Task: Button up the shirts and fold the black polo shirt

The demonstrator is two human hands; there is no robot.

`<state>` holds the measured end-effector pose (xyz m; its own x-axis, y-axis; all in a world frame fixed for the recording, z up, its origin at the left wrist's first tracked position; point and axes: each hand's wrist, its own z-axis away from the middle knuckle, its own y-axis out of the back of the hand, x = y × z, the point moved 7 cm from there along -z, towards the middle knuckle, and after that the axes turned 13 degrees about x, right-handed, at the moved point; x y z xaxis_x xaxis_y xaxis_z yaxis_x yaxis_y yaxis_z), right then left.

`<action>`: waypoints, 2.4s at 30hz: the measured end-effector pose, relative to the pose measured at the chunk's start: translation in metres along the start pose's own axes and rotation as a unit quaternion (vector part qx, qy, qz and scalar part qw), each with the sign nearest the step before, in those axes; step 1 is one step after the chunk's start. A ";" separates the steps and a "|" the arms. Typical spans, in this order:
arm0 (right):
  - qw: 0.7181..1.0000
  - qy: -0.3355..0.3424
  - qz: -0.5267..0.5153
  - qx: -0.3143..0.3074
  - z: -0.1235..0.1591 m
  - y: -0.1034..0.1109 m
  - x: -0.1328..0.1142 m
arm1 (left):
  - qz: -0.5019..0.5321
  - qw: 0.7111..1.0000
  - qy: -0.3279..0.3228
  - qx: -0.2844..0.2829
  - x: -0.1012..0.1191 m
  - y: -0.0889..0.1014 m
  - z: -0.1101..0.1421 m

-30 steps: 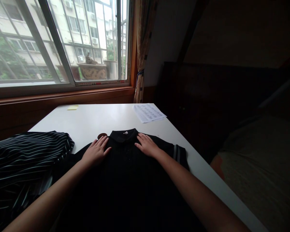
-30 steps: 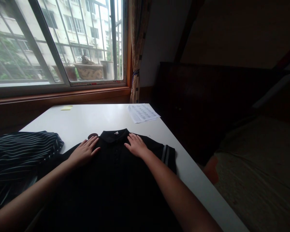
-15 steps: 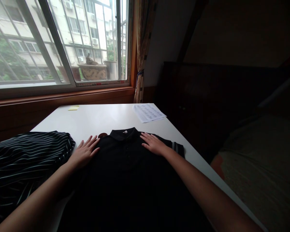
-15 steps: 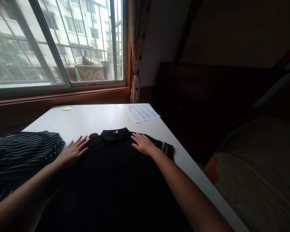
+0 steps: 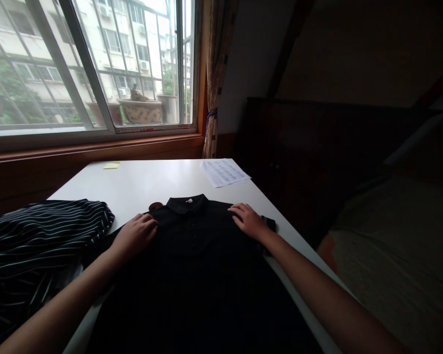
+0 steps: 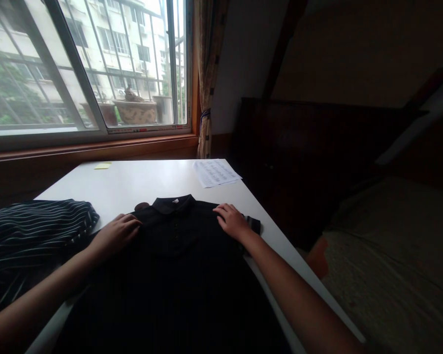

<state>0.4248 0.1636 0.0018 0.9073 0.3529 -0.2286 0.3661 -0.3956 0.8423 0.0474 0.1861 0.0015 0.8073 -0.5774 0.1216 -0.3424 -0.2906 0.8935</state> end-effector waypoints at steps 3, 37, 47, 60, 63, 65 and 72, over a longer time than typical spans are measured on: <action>0.999 -0.010 0.007 -0.039 -0.013 -0.025 -0.035 | -0.035 0.999 0.013 0.004 0.020 -0.014 -0.007; 0.996 -0.074 0.056 -0.016 -0.086 -0.102 -0.037 | -0.031 0.969 0.233 0.080 -0.110 -0.021 -0.041; 0.996 -0.067 0.055 -0.037 -0.118 -0.123 -0.031 | -0.043 0.976 0.210 0.047 -0.147 -0.044 -0.067; 0.994 -0.067 0.049 -0.069 -0.137 -0.134 -0.019 | -0.078 0.987 0.131 0.046 -0.161 -0.051 -0.088; 0.993 -0.064 0.049 -0.082 -0.135 -0.133 -0.021 | -0.100 0.986 0.117 0.063 -0.153 -0.041 -0.088; 0.993 -0.060 0.049 -0.094 -0.130 -0.132 -0.023 | -0.107 0.987 0.101 0.068 -0.140 -0.031 -0.085; 0.992 -0.042 0.049 -0.111 -0.086 -0.097 -0.032 | -0.027 0.994 -0.089 0.051 -0.027 0.001 -0.022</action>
<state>0.3423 0.2638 -0.0301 0.9535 0.2473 -0.1721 0.2293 -0.2248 0.9471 0.0355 0.2186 0.0084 0.7305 -0.6828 -0.0116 -0.3555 -0.3948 0.8472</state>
